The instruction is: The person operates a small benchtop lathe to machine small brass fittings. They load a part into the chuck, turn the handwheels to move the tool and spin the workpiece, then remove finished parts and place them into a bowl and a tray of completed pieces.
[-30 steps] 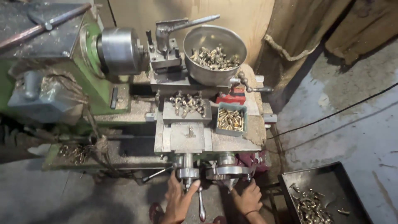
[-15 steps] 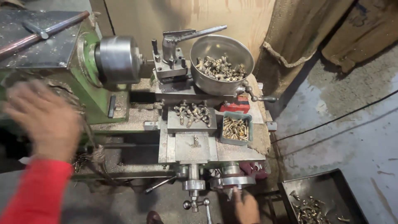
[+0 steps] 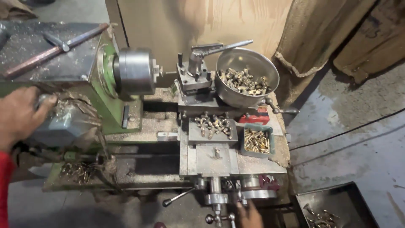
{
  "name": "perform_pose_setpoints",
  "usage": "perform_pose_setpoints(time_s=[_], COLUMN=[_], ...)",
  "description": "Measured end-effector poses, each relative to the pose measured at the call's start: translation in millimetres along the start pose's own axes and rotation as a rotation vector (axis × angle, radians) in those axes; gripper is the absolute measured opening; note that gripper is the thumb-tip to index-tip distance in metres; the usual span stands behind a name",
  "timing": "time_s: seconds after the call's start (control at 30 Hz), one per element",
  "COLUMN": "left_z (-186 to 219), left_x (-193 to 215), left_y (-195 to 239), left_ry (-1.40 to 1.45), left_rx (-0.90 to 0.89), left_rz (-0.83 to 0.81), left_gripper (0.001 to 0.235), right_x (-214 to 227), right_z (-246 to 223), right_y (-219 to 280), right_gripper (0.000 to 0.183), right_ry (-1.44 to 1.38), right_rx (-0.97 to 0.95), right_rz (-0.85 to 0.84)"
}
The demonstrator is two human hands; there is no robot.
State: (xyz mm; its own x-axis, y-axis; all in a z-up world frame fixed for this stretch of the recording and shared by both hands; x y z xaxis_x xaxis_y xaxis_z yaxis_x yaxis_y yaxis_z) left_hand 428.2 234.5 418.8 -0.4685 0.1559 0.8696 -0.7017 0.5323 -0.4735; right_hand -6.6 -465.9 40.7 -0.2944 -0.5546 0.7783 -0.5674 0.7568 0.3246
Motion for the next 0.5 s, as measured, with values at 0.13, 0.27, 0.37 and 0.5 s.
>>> perform_pose_setpoints(time_s=[0.13, 0.27, 0.37, 0.5], left_z=[13, 116, 126, 137], left_x=[9, 84, 67, 80], left_y=[3, -35, -34, -34], left_ry=[0.130, -0.023, -0.137, -0.130], left_rx=[0.089, 0.459, 0.563, 0.541], left_rz=[0.079, 0.035, -0.022, -0.027], left_gripper=[0.051, 0.058, 0.059, 0.061], right_x=[60, 35, 13, -16], right_z=[-22, 24, 54, 104], right_y=[10, -28, -60, -105], right_gripper=[0.053, 0.063, 0.066, 0.072], right_ry=[-0.033, 0.172, 0.111, 0.055], right_rx=[0.090, 0.055, 0.098, 0.314], right_rz=[0.176, 0.333, 0.234, 0.270])
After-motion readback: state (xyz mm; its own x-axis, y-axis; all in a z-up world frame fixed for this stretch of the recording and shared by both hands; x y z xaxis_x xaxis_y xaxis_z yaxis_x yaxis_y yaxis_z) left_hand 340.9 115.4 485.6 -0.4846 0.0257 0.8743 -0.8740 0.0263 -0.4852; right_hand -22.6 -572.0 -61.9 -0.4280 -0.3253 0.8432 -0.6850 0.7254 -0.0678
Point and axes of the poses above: each hand's wrist, its own y-axis away from the middle knuckle, its own x-axis out of the back of the hand, z = x × y, the point moved 4 cm from there along -y, towards the middle knuckle, and after that the axes turned 15 degrees about -x, right-handed, at the moved point
